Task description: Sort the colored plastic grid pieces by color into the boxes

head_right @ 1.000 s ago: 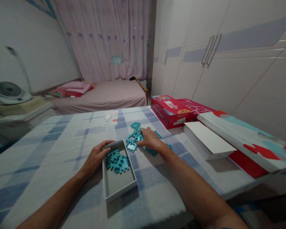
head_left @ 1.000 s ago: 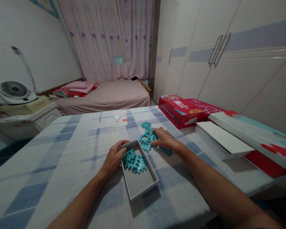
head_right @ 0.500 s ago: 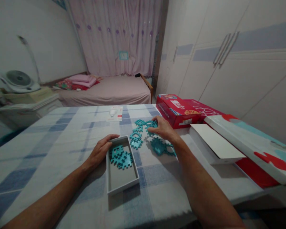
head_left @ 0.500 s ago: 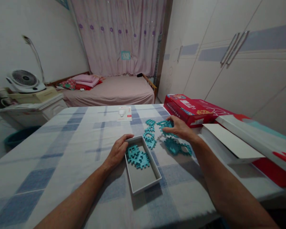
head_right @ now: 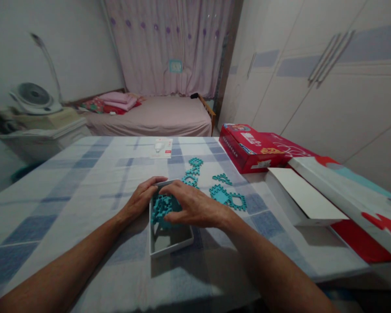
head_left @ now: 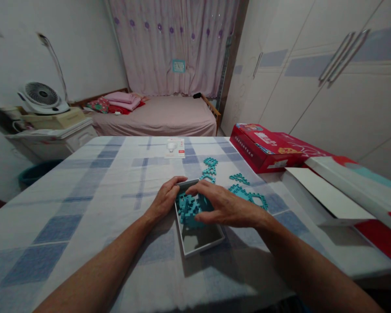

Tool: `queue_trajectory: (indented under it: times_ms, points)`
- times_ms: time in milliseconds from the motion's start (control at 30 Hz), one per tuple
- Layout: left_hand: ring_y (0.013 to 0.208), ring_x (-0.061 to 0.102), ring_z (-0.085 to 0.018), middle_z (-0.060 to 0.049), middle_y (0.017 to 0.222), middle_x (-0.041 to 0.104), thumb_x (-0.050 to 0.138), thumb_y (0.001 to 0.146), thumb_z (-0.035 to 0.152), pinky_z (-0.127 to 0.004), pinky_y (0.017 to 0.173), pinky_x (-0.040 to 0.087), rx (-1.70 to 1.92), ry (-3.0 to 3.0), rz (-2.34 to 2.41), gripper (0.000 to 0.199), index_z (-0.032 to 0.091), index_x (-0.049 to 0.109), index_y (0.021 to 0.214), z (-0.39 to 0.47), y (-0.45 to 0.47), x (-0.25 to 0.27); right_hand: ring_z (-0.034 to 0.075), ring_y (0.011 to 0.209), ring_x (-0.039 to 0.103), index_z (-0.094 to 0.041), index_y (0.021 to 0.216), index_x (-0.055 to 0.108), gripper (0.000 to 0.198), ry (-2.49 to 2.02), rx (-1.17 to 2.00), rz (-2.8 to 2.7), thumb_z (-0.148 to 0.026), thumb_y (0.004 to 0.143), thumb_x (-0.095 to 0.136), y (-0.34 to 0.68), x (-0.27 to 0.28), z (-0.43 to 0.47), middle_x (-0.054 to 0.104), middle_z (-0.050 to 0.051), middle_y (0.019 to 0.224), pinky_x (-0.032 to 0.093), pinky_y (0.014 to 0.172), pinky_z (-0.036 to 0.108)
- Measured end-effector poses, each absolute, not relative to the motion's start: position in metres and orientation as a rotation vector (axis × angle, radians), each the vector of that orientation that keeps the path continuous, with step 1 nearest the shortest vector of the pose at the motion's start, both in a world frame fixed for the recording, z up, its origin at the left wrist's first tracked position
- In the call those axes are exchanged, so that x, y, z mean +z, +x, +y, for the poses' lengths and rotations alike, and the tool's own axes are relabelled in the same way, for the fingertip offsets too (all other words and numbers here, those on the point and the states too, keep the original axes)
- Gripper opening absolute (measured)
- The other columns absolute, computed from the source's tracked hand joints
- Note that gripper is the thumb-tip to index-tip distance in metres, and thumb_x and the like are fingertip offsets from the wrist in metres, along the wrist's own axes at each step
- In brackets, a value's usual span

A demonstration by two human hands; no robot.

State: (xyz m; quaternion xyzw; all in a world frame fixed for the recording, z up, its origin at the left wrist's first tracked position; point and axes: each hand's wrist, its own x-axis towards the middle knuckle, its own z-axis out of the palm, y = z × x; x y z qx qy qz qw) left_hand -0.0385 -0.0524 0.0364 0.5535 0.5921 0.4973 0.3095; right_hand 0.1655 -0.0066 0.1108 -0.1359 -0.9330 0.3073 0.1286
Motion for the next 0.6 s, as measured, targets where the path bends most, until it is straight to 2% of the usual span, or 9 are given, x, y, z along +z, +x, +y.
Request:
queue_trajectory:
  times_ms: [100,233,300,400,533,600]
  points:
    - [0.098,0.061,-0.024,-0.007,0.102,0.069,0.045,0.079,0.030,-0.036,0.092,0.044,1.309,1.533,1.523,0.035,0.016,0.066,0.105,-0.053,-0.038,0.038,0.019,0.109,0.053,-0.023,0.122,0.053,0.043,-0.461,0.848,-2.567,-0.024,0.081,0.065,0.158,0.099,-0.005,0.056,0.006,0.117,0.042,0.097,0.036]
    - [0.102,0.060,-0.024,-0.007,0.106,0.068,0.045,0.081,0.031,-0.036,0.094,0.043,1.335,1.577,1.527,0.035,0.016,0.066,0.104,-0.053,-0.037,0.041,0.023,0.125,0.044,-0.022,0.132,0.046,0.055,-0.447,0.729,-2.482,-0.033,0.082,0.066,0.153,0.090,-0.002,0.050,0.010,0.131,0.037,0.104,0.042]
    - [0.104,0.060,-0.025,-0.008,0.108,0.068,0.046,0.080,0.033,-0.037,0.095,0.043,1.322,1.539,1.586,0.036,0.015,0.066,0.105,-0.052,-0.036,0.041,0.023,0.123,0.046,-0.020,0.129,0.048,0.048,-0.477,0.679,-2.460,-0.033,0.085,0.063,0.155,0.094,-0.001,0.051,0.011,0.130,0.038,0.102,0.042]
    - [0.102,0.061,-0.025,-0.008,0.107,0.069,0.047,0.080,0.033,-0.036,0.093,0.044,1.277,1.514,1.608,0.037,0.014,0.065,0.106,-0.052,-0.035,0.041,0.019,0.110,0.053,-0.021,0.120,0.054,0.031,-0.434,0.680,-2.506,-0.027,0.089,0.058,0.160,0.106,-0.006,0.059,0.008,0.116,0.041,0.097,0.038]
    - [0.105,0.060,-0.024,-0.008,0.109,0.068,0.047,0.079,0.032,-0.037,0.097,0.043,1.260,1.530,1.576,0.039,0.014,0.063,0.110,-0.054,-0.036,0.043,0.021,0.120,0.047,-0.022,0.121,0.055,0.037,-0.189,0.594,-2.685,-0.026,0.085,0.063,0.160,0.115,-0.024,0.056,0.008,0.127,0.037,0.102,0.039]
    - [0.104,0.061,-0.024,-0.008,0.109,0.068,0.045,0.080,0.031,-0.037,0.097,0.043,1.240,1.537,1.601,0.039,0.014,0.062,0.111,-0.054,-0.037,0.042,0.023,0.121,0.046,-0.020,0.113,0.060,0.031,-0.180,0.522,-2.795,-0.029,0.084,0.065,0.158,0.115,-0.032,0.057,0.009,0.124,0.036,0.102,0.042]
